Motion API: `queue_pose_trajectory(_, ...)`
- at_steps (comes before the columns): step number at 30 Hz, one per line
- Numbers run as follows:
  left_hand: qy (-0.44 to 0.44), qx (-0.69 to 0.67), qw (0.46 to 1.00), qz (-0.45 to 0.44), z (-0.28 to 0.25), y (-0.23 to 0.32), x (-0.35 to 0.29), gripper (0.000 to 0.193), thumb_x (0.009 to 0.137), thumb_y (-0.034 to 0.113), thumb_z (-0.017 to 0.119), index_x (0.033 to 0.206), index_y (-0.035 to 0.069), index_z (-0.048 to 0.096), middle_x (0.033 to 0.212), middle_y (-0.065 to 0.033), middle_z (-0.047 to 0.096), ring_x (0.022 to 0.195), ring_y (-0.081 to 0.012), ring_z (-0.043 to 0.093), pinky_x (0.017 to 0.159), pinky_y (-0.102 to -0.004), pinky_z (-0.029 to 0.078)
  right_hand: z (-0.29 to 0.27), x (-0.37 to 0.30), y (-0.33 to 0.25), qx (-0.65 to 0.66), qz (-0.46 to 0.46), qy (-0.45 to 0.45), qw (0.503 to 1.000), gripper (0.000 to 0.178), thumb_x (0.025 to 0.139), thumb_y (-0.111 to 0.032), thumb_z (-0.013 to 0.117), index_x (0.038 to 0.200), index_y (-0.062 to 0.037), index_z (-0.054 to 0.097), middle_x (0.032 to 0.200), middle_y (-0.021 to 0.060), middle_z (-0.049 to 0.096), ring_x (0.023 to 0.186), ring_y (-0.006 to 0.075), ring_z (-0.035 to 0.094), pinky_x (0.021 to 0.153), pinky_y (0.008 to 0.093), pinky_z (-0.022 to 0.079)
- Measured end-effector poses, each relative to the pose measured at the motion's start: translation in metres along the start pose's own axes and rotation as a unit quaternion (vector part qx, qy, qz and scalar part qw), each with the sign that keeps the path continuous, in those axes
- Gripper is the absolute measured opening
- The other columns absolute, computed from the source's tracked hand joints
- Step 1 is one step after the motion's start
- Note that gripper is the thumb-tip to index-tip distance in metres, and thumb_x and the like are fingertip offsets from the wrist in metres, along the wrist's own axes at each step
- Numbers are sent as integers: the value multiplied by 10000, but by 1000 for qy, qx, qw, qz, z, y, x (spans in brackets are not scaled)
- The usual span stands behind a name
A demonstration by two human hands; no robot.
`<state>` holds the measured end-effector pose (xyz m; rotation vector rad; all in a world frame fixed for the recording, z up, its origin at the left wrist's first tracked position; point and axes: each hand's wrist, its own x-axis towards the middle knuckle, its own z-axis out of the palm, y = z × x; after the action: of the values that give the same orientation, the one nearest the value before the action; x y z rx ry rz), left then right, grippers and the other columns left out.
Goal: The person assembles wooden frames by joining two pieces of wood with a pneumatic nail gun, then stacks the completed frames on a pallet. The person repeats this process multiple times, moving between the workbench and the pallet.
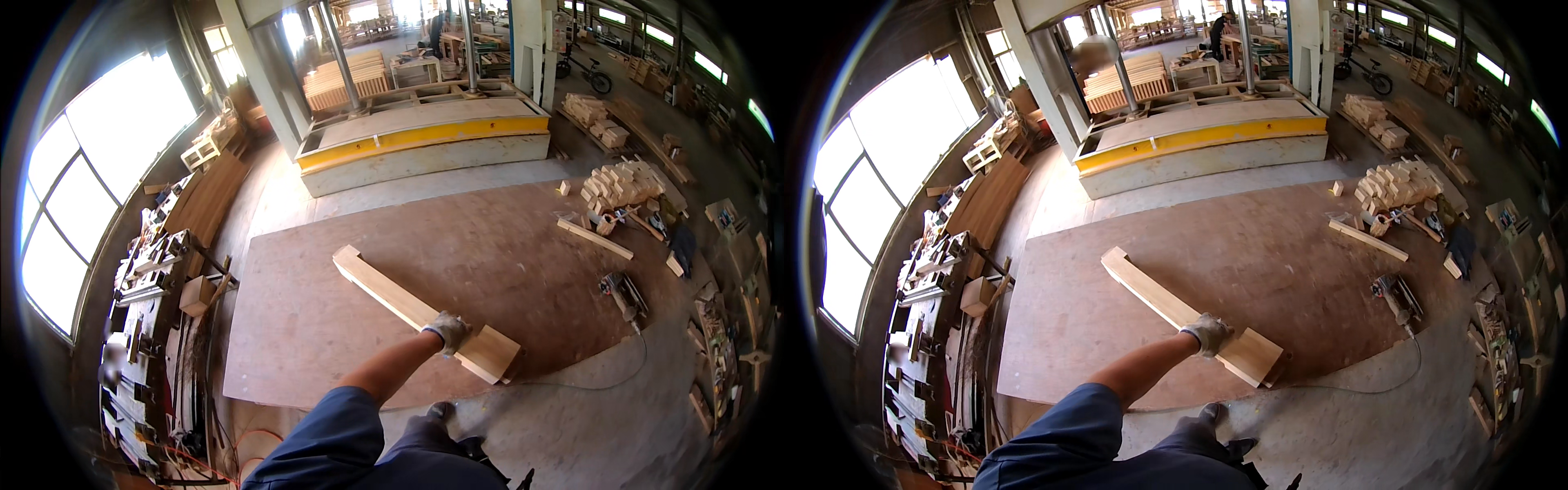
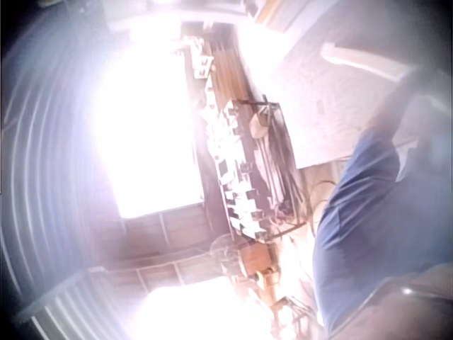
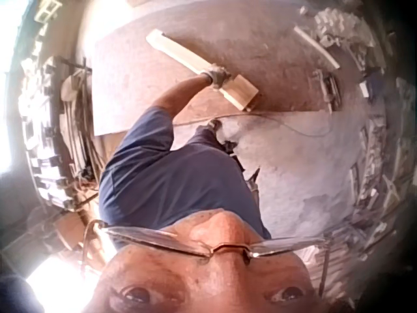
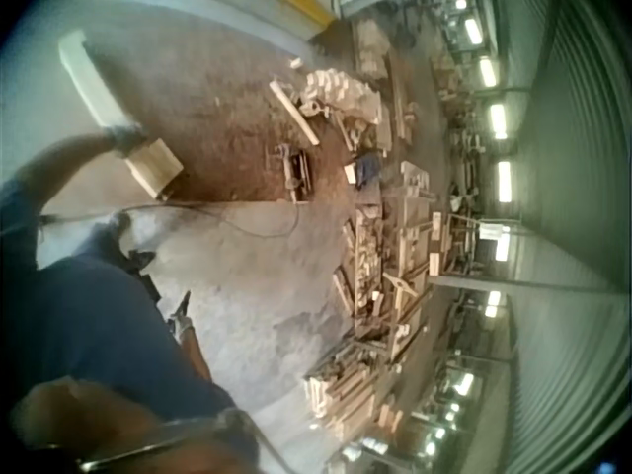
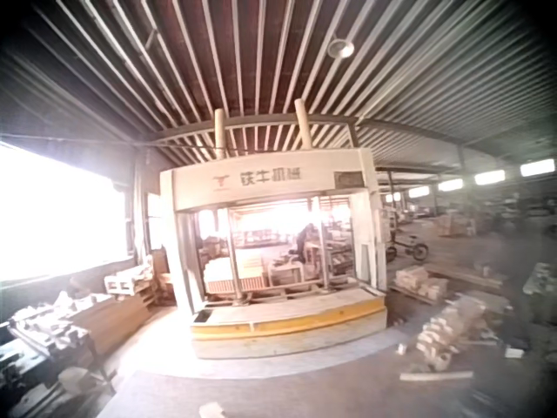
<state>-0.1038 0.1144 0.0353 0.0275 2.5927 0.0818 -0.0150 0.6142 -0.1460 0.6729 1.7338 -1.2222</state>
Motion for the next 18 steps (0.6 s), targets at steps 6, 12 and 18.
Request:
queue_pose_trajectory(6, 27, -23, 998, 53, -10, -6, -8, 679, 692, 226, 832, 1331, 127, 625, 1238, -149, 707, 1214, -337, 652, 983, -480, 501, 12, -7, 1, 12, 1, 23, 1000, 177, 918, -192, 682, 1066, -97, 699, 933, 153, 727, 735, 263, 689, 621, 404, 560)
queue_pose_trajectory(12, 36, -16, 996, 86, 6, -15, 0, 675, 685, 289, 858, 1292, 94, 635, 1270, -162, 690, 1218, -340, 648, 988, -476, 498, 51, -16, -6, 13, 3, 40, 999, 160, 917, -186, 683, 1044, -89, 698, 910, 147, 720, 715, 260, 682, 608, 402, 553)
queue_pose_trajectory(18, 107, -75, 982, 138, 18, -21, 3, 714, 670, 380, 894, 1288, 129, 639, 1264, -135, 670, 1221, -327, 631, 1008, -498, 473, 96, -25, -13, 22, 4, 60, 998, 144, 916, -179, 683, 1021, -82, 698, 888, 141, 714, 695, 258, 675, 595, 400, 546)
